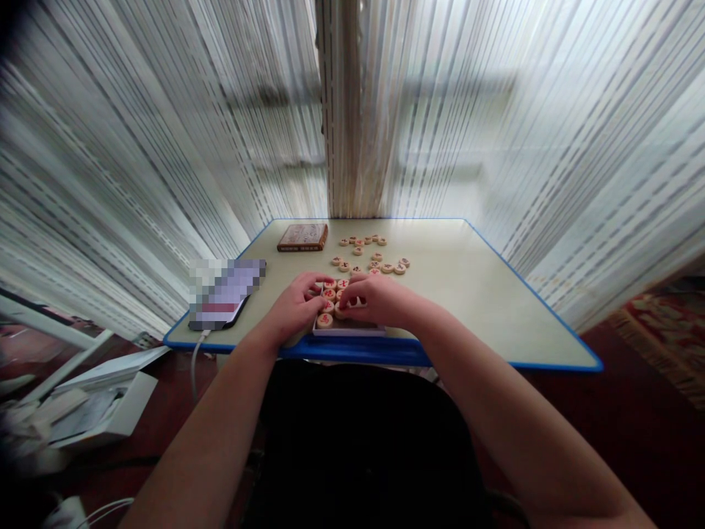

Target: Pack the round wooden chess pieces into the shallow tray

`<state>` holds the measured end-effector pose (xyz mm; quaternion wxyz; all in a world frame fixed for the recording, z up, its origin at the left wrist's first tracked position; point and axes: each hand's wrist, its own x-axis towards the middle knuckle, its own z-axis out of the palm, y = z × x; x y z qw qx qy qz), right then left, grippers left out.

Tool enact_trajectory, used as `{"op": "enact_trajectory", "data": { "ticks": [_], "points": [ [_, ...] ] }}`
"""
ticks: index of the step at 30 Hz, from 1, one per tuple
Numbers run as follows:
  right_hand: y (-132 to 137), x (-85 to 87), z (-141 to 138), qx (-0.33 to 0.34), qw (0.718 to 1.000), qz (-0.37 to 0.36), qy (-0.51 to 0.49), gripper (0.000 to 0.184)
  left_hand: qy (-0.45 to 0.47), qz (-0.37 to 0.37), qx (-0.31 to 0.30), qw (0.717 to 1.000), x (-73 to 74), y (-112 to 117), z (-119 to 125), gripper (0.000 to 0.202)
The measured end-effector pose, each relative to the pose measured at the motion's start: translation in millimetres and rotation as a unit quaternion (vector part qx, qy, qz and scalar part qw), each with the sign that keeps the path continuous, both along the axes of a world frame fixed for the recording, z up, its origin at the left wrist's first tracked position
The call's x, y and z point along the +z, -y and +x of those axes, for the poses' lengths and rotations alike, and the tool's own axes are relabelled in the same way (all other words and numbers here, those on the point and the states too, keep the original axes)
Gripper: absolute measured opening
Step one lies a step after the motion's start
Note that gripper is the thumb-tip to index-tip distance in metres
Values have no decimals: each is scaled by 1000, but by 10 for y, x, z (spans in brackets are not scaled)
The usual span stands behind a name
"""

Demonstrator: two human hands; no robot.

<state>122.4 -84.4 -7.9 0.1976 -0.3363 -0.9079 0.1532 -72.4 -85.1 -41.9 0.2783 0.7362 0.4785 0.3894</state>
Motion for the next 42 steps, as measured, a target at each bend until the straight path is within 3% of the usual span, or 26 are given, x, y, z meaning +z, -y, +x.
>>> {"op": "enact_trajectory", "data": {
  "ticks": [38, 40, 42],
  "points": [
    [-10, 36, -4, 11, 999, -31, -9, 13, -19, 6, 10, 1000, 13, -25, 6, 27],
    [-20, 45, 21, -10, 999, -30, -26, 16, -12, 10, 10, 1000, 11, -28, 3, 25],
    [-45, 55, 62, -73, 995, -11, -60, 19, -6, 9, 17, 1000, 14, -26, 3, 23]
  ]
}}
